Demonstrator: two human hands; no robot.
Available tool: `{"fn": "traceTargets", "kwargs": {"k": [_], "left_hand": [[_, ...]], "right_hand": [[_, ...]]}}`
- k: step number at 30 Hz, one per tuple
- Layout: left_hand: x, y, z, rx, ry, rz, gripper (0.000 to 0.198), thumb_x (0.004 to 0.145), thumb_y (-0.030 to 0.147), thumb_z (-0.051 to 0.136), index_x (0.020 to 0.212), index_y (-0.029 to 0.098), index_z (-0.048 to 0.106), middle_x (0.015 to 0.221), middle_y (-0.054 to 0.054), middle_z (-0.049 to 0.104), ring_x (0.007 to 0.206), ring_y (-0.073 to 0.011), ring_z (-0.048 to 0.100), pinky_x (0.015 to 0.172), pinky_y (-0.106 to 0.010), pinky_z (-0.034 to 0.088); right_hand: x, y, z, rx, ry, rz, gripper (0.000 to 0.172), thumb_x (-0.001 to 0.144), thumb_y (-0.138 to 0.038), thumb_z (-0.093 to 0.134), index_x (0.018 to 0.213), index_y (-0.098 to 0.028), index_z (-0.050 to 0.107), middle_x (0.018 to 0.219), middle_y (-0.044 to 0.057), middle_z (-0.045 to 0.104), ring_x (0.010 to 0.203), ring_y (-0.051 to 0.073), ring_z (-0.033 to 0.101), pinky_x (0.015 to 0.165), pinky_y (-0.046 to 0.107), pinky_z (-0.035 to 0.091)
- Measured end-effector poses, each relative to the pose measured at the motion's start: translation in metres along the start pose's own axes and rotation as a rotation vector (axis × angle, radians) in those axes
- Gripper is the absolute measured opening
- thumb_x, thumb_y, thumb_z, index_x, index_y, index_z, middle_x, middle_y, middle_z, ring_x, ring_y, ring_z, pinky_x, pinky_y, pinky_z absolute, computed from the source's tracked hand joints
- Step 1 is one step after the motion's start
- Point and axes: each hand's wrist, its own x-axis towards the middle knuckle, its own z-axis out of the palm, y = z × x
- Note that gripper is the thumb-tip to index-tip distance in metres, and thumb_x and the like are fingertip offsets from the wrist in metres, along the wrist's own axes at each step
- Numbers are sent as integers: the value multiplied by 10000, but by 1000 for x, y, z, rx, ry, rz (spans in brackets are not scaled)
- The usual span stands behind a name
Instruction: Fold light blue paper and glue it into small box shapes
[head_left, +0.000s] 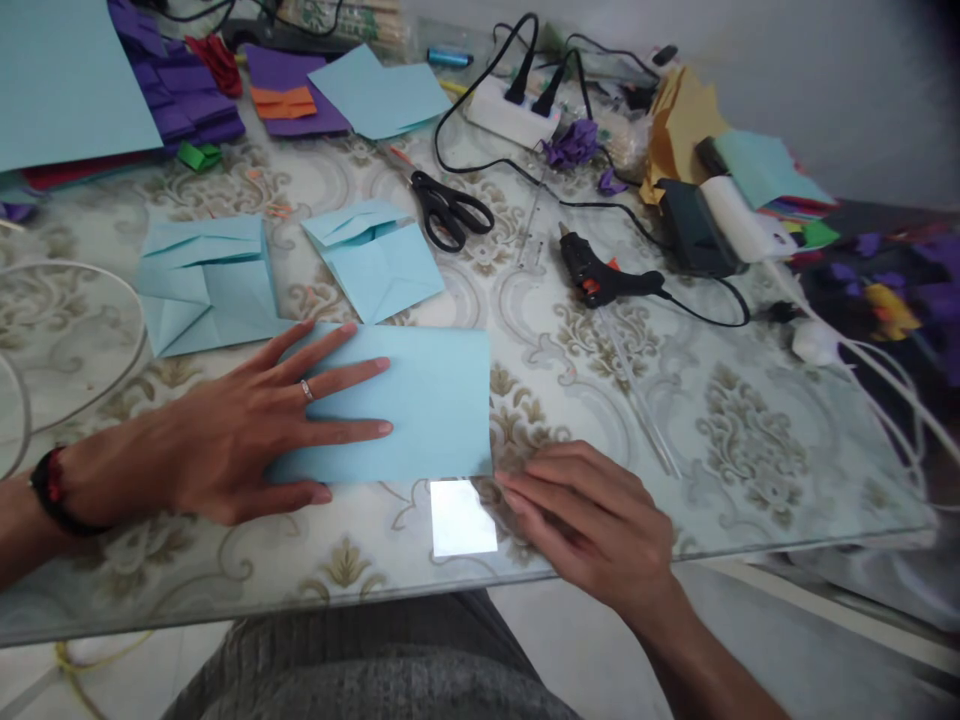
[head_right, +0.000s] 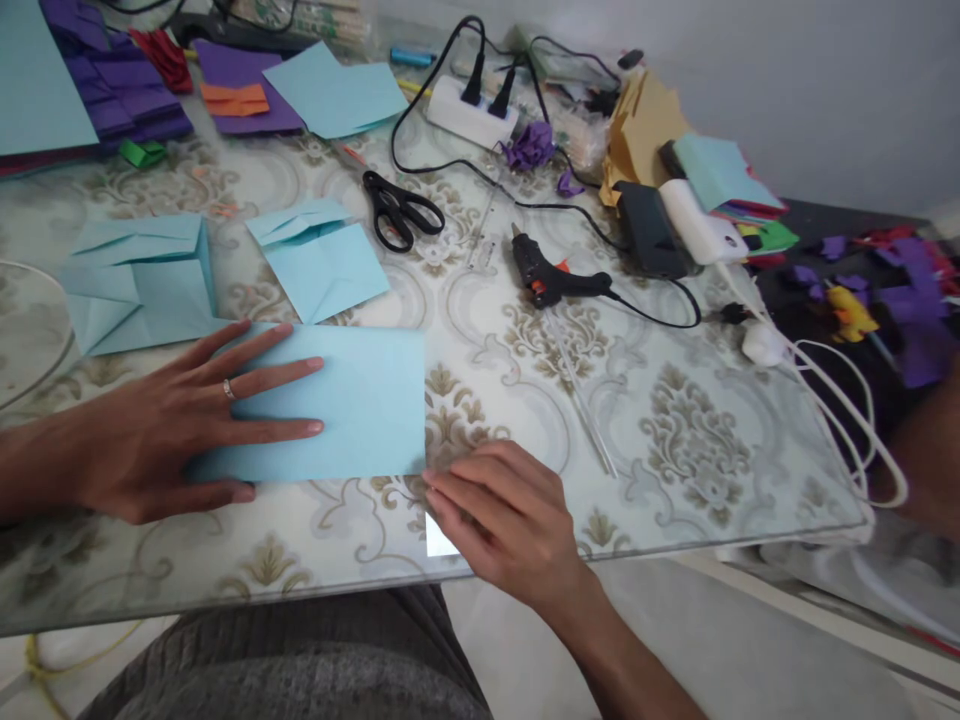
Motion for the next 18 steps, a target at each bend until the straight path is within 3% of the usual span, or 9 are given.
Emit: {"fn": "traceTargets", "kwargs": {"k": [4, 18], "left_hand": [[0, 0, -1, -6, 14, 0, 700, 926, 481, 686, 1579, 433, 436, 1767, 55, 187, 1615, -444, 115, 1300, -666, 77], [1, -1, 0, -27, 43, 30, 662, 934, 427, 667, 1565, 417, 466, 1770, 35, 168, 1622, -422, 86, 1307, -671, 82]], "right_hand": [[-4, -4, -1, -34, -37, -41, 235, 865, -10, 716, 1039, -163, 753, 780, 46, 734, 648, 179, 621, 554, 348, 543], [-5, -4, 0, -60, -61, -44, 218, 891, -16, 672, 1028, -159, 765, 726, 30, 706, 594, 162, 584, 531, 332, 495]]}}
